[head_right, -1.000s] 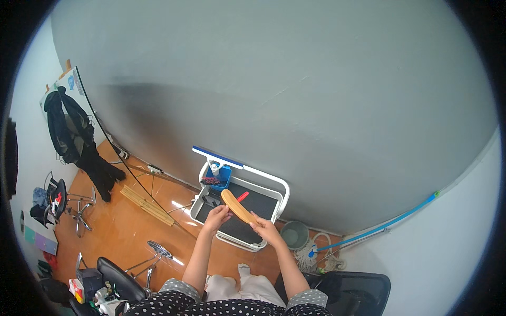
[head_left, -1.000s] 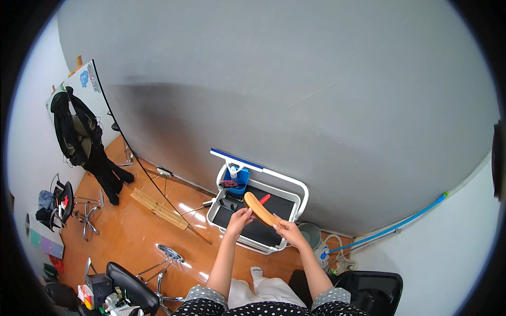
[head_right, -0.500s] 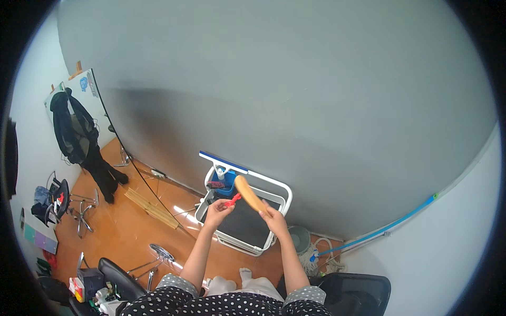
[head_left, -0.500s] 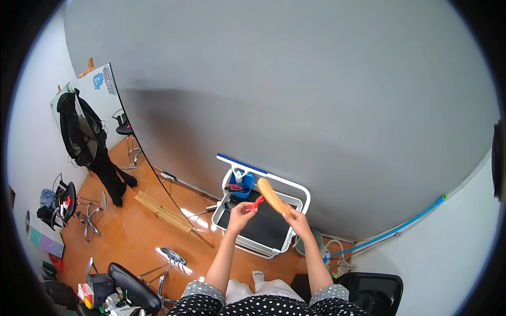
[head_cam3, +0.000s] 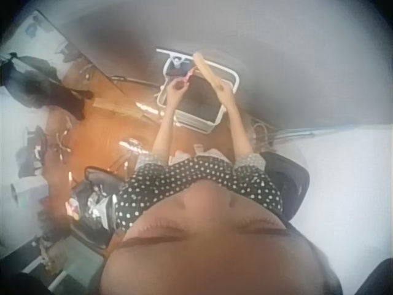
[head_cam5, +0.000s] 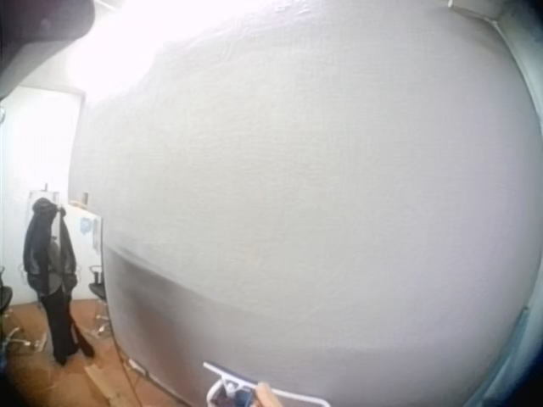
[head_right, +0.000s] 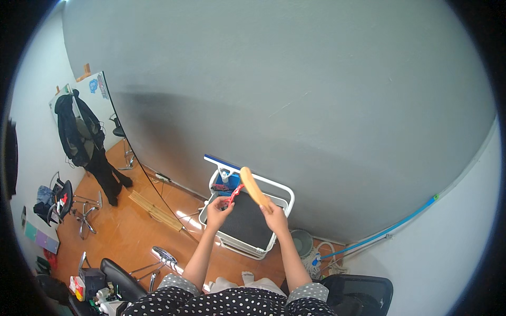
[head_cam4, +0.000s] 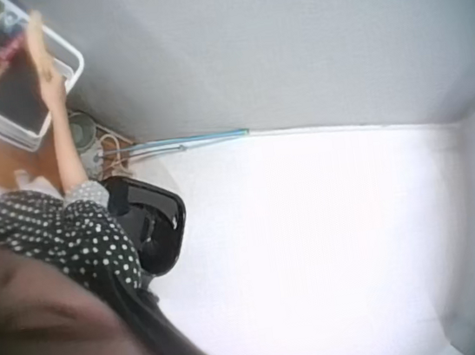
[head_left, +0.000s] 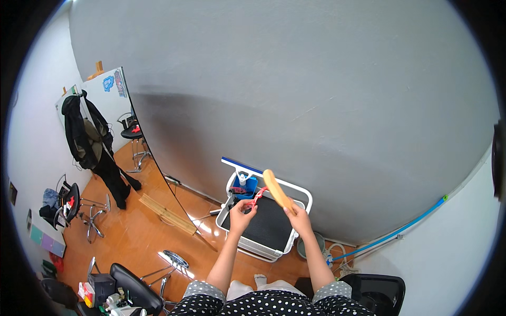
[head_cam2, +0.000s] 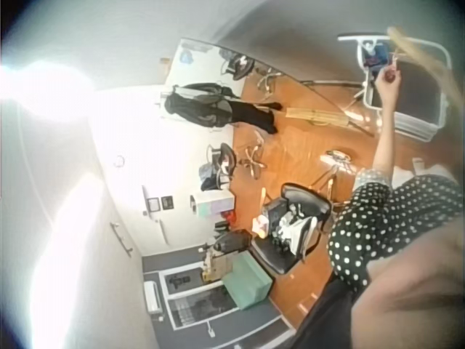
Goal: The person unwraps small razor components and handles a wooden brush near a barber trolley, placing items on a black surface and a chair.
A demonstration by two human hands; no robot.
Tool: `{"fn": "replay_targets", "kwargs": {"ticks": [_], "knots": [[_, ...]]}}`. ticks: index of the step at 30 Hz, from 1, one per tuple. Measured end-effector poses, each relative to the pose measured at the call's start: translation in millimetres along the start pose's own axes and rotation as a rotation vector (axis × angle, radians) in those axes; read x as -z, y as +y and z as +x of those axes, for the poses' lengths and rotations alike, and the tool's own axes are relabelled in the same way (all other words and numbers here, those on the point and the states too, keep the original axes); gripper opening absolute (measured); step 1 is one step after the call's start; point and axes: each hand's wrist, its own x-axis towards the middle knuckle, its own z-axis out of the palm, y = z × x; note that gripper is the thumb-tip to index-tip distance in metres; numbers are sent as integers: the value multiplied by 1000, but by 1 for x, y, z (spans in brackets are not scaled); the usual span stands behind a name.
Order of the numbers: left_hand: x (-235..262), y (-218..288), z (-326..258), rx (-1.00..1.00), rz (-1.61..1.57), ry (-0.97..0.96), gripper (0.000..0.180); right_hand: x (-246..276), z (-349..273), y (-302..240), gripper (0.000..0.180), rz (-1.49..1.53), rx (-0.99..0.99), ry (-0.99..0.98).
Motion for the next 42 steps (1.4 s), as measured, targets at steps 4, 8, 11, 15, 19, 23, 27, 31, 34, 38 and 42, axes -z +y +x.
{"fn": "replay_targets", "kwargs": {"ticks": [4, 8, 11, 15, 19, 23, 27, 31, 34, 38, 42], "knots": [[11, -1, 2, -20, 71, 1, 23, 2, -14, -19, 37, 111, 275, -410], [9, 17, 2, -63, 74, 34, 23, 19, -6, -24, 37, -177, -36, -187], [-3, 21, 1, -38, -24, 11, 22, 14, 20, 14, 37, 142, 34, 229], [1, 26, -7, 198, -257, -95, 22, 7, 12, -30, 32, 517, -82, 188], [-7, 34, -12, 469, -463, -249, 33, 1, 19, -49, 23, 596, -110, -28], [-8, 40, -13, 574, -506, -380, 43, -4, 30, -49, 26, 495, -105, -75], [-8, 34, -8, 649, -701, -384, 45, -12, 39, -43, 37, 407, 51, 150], [-3, 33, -1, 666, -819, -315, 40, -9, 10, -43, 53, 22, 169, 11], [-6, 52, 1, 675, -598, -128, 36, 2, -10, -45, 57, -235, 323, -320], [9, 22, 0, 689, -870, -358, 35, 12, 0, -32, 51, -108, 172, -6], [8, 20, -3, 702, -896, -357, 33, 6, -9, -33, 50, -141, 244, -144]]}}
